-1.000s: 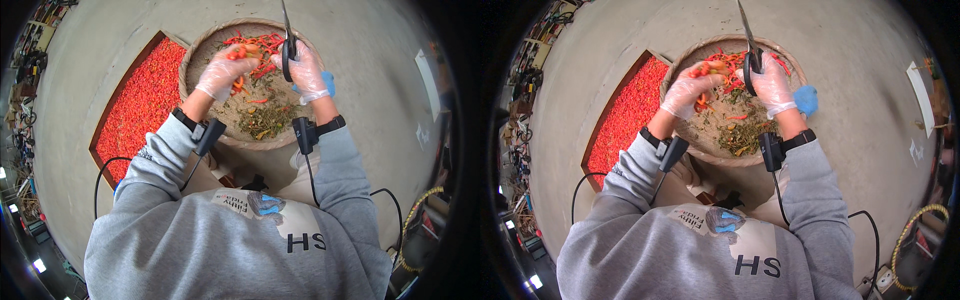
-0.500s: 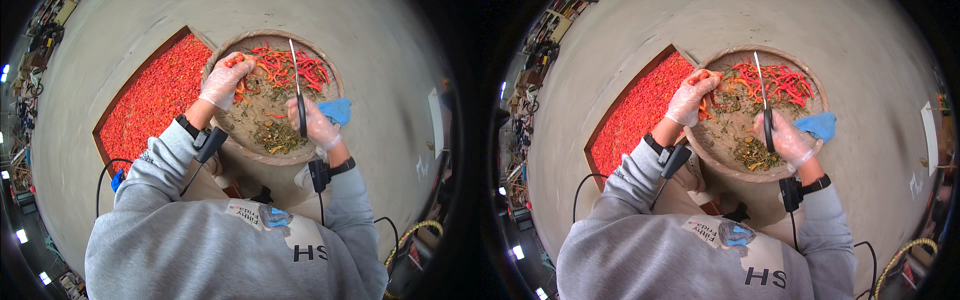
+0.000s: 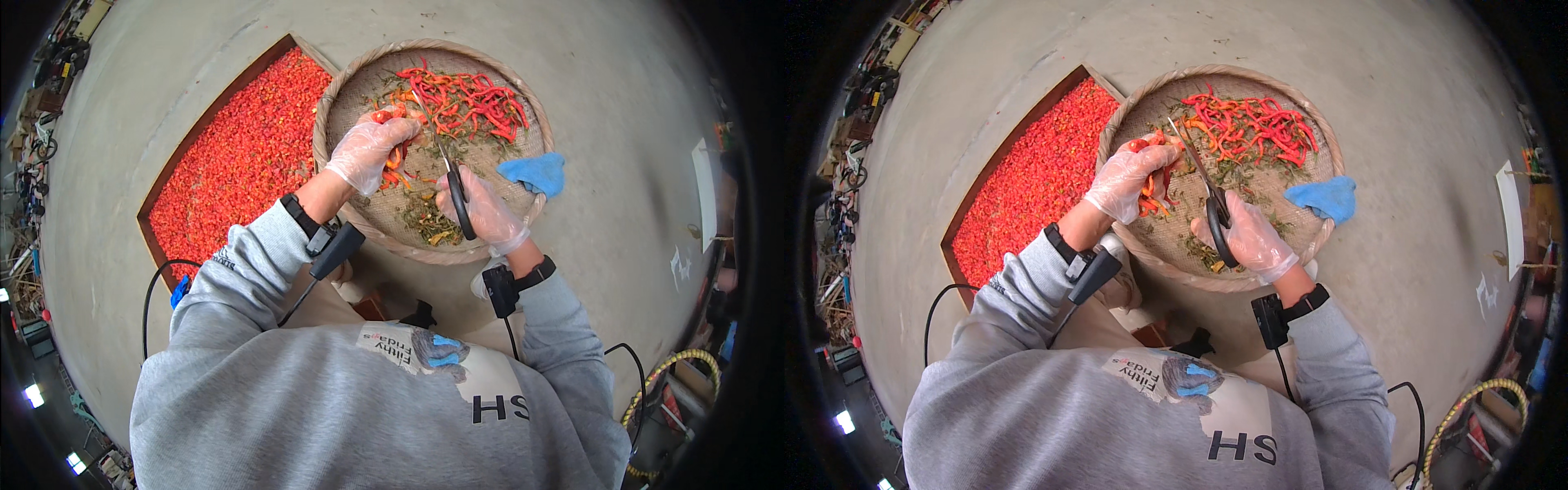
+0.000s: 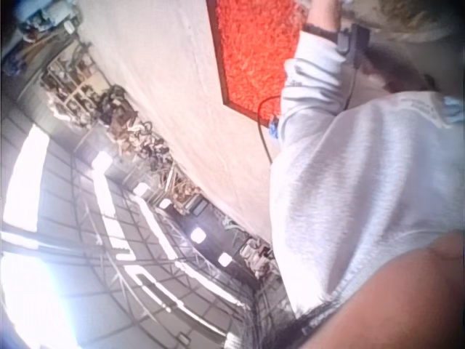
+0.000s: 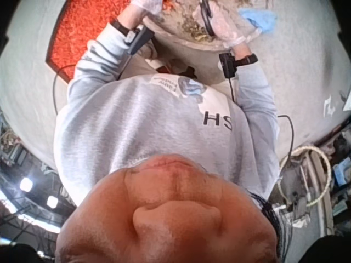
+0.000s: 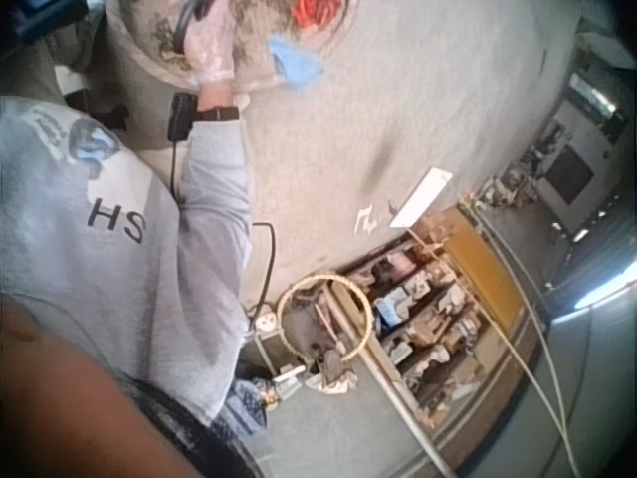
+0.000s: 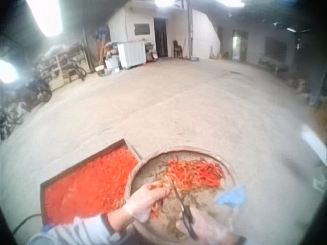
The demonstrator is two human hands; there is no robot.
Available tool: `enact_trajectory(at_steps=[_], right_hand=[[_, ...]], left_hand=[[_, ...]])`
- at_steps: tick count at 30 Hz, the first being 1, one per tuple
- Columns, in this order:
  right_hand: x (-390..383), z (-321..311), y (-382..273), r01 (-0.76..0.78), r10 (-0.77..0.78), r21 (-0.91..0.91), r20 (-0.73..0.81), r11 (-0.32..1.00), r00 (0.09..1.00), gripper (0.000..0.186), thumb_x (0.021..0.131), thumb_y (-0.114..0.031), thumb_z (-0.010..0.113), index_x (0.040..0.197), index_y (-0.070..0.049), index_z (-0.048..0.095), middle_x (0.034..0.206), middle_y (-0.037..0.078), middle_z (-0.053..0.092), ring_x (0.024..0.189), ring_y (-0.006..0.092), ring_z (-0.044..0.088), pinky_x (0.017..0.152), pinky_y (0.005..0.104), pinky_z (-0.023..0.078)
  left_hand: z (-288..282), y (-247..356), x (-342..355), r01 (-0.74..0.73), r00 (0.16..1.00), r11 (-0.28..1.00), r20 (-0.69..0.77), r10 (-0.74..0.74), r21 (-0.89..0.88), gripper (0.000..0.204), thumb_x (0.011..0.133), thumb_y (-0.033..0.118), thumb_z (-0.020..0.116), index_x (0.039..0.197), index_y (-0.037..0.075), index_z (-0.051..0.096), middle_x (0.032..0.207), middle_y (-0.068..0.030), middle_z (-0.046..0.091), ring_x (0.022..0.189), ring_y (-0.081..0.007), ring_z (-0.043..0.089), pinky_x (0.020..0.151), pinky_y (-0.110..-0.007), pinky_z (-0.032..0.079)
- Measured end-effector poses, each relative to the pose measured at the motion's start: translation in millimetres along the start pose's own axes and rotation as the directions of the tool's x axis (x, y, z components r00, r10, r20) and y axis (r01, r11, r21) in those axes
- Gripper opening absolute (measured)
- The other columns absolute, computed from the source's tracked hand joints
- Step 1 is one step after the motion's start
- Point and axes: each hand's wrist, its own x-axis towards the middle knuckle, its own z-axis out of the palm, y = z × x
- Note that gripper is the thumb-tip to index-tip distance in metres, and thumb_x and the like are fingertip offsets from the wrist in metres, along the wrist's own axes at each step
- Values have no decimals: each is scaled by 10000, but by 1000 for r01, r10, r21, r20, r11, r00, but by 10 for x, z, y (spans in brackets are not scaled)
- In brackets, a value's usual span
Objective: The person uses scissors to cut red chili peppers into small pieces, placing the cut pieces into a rectangular tray. The stems and other trimmings are placed into a round woven basket. The person handles the peppers one at a time, wearing gloves.
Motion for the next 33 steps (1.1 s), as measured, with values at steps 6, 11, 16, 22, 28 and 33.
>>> enact_trajectory(at_steps=[6,11,16,22,28,33], right_hand=[[-41,-14,-92,44,-47,-132,-20,990,999,297,872,-259,659,945,13,563,739,57,612,670,129,582,618,287,466],[-58,-71,-244,-134,100,261,142,956,985,234,902,-244,586,989,-27,587,740,5,576,630,64,542,545,194,430],[-94,-113,-346,-161,98,332,198,930,975,226,922,-230,522,1023,-33,568,769,11,573,628,55,549,491,164,426],[117,-375,-126,-146,148,201,8,969,989,211,866,-246,655,958,-71,581,726,-5,571,579,35,519,521,175,433],[554,-511,627,-99,-71,-785,-179,612,981,290,785,-274,677,876,-25,559,850,251,609,841,425,584,739,467,460],[822,-398,1076,-159,38,-878,-159,452,986,243,802,-223,645,934,-36,562,884,249,625,894,416,594,761,481,468]], left_hand=[[-31,-20,18,12,1000,999,10,-13,44,162,835,212,633,813,57,592,645,-20,568,454,-90,463,433,-244,370],[-35,9,41,13,1000,1000,8,-14,25,204,846,230,620,806,30,611,605,-26,546,444,-102,444,437,-248,349],[-39,22,64,56,998,997,-18,-57,-48,222,859,235,615,828,15,630,565,-27,532,450,-103,437,441,-253,341],[-176,13,189,112,991,980,49,-121,163,262,894,288,611,958,35,630,721,-16,617,495,-104,504,495,-250,471],[-197,-2,277,26,995,994,100,-15,-107,231,897,221,617,1047,46,608,804,-29,634,637,-105,592,579,-249,511],[-192,72,264,-31,992,966,113,61,-255,168,880,167,625,970,29,590,729,-33,562,622,-120,558,700,-281,531]])
